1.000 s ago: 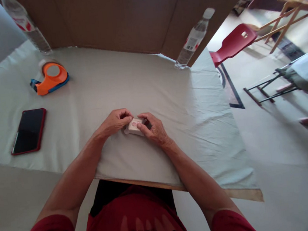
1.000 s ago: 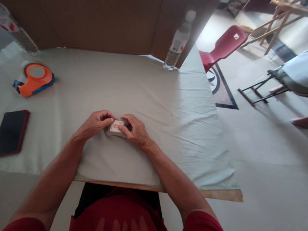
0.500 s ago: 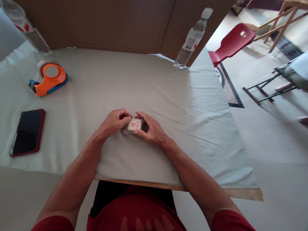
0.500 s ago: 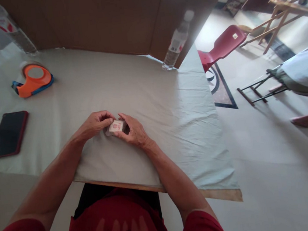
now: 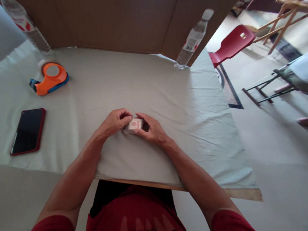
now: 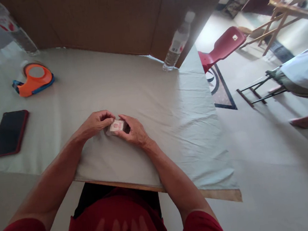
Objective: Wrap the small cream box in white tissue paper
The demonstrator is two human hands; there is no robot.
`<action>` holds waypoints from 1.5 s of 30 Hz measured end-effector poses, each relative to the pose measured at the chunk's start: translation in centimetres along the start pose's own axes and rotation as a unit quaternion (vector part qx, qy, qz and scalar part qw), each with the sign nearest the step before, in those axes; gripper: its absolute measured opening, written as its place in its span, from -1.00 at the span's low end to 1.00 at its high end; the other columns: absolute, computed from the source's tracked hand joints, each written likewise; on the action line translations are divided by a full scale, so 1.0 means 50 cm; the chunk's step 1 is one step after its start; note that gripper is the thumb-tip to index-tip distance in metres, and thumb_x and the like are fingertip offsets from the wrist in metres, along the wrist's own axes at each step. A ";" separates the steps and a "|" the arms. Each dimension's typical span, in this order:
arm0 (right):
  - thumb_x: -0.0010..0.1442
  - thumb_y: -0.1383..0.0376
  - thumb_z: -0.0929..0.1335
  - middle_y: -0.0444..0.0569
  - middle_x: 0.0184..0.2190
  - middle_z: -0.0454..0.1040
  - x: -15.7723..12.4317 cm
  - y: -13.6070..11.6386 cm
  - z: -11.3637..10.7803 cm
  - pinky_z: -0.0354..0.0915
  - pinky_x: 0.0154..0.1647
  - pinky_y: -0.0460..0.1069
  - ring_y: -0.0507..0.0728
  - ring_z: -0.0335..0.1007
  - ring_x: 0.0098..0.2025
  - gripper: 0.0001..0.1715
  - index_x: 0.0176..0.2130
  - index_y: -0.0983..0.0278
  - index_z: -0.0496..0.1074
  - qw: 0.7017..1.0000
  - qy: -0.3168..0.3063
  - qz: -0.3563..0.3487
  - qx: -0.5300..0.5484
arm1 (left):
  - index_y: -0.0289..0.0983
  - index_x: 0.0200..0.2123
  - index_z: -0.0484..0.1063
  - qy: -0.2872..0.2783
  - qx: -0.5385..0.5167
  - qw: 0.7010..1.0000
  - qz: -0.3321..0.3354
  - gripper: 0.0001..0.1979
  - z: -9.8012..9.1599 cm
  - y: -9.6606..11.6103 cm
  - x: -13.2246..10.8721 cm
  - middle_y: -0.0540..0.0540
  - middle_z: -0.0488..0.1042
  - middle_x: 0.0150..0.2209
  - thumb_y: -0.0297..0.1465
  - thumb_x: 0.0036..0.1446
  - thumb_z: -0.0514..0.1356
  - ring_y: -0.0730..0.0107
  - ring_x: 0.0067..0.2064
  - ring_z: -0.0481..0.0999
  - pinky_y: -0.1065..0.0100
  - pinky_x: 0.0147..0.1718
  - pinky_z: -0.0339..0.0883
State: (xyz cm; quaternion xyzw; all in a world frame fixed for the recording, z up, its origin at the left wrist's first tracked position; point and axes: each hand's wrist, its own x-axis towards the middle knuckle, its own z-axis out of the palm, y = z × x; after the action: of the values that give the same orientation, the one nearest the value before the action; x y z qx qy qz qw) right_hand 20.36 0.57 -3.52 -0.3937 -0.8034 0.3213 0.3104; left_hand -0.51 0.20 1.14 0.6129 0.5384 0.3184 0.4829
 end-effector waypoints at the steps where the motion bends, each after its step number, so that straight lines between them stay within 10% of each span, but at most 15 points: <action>1: 0.15 -0.06 0.43 0.14 0.12 0.52 0.000 0.000 0.001 0.30 0.22 0.26 0.30 0.45 0.14 -0.23 0.24 0.18 0.33 1.000 0.002 0.001 -0.002 | -0.31 -0.31 0.49 0.000 0.002 1.000 0.001 -0.75 0.000 0.001 0.000 0.00 0.44 -0.44 -0.26 0.03 0.17 0.47 -0.43 0.33 0.44 -0.45 0.17; 45: 0.13 0.00 0.47 0.09 0.03 0.56 0.005 -0.014 -0.014 0.38 0.11 0.13 0.22 0.50 0.05 -0.37 0.11 0.19 0.45 0.998 -0.001 -0.046 0.039 | -0.31 -0.31 0.53 0.002 0.062 0.997 0.055 -0.76 0.008 0.003 -0.005 0.00 0.48 -0.46 -0.28 0.00 0.20 0.47 -0.44 0.36 0.43 -0.44 0.21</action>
State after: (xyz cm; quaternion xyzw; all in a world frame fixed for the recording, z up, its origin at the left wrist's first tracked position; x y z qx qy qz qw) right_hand 20.46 0.61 -2.51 -0.3439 -0.8077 0.3378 0.3393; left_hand -0.15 -0.12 1.16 0.6700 0.5230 0.3118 0.4247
